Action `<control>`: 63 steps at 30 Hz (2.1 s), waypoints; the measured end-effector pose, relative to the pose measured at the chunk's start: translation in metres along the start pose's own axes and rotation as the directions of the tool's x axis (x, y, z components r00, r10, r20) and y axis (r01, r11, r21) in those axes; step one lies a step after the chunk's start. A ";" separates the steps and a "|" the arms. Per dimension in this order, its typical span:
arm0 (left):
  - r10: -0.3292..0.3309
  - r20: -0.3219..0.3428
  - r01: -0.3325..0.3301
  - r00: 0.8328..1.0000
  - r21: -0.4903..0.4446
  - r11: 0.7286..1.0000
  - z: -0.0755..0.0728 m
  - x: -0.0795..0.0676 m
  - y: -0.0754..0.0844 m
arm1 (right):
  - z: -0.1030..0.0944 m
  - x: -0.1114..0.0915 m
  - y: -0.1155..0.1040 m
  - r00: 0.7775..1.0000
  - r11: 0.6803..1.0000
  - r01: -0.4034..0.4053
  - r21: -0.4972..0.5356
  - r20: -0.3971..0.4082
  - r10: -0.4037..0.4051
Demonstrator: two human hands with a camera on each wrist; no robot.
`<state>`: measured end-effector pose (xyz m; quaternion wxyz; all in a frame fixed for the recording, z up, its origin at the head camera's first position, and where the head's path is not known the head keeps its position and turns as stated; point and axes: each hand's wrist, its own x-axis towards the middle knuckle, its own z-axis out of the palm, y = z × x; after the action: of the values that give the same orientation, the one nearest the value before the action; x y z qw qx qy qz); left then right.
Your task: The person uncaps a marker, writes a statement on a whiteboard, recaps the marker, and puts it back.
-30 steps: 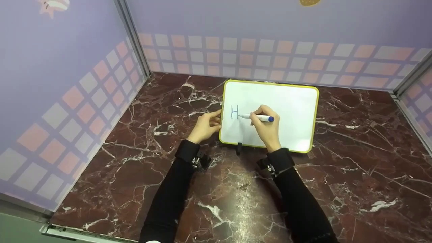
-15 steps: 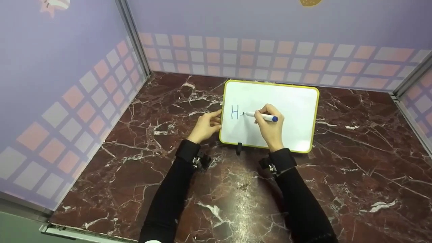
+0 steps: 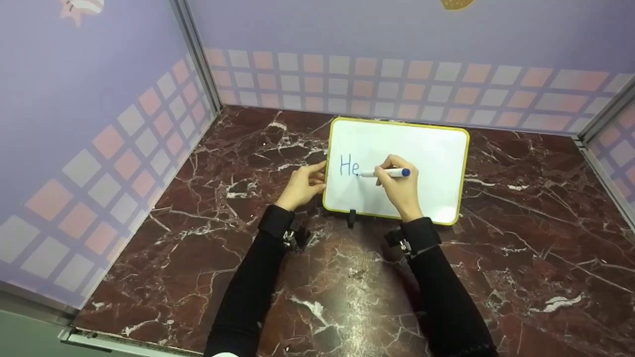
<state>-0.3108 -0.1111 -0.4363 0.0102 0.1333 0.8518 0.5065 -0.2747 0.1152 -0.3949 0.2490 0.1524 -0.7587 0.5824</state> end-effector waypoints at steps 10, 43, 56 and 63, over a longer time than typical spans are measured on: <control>-0.001 -0.007 0.001 1.000 -0.003 1.000 -0.001 -0.002 0.001 | -0.006 0.003 0.003 0.993 0.996 0.025 0.091 -0.120 -0.014; 0.001 -0.001 -0.001 1.000 -0.002 1.000 -0.001 -0.001 -0.001 | -0.018 0.008 0.007 0.988 0.994 0.016 0.106 -0.151 0.000; 0.007 0.014 -0.007 1.000 0.002 1.000 -0.001 -0.002 -0.001 | -0.019 0.008 0.009 0.995 0.996 -0.012 0.090 -0.102 0.021; 0.007 0.007 -0.007 1.000 -0.004 1.000 -0.001 0.000 0.000 | -0.024 0.009 0.007 0.997 0.997 -0.044 0.057 -0.054 0.047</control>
<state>-0.3108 -0.1119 -0.4363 0.0114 0.1382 0.8502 0.5078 -0.2809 0.1407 -0.3904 0.2523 0.1259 -0.7383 0.6127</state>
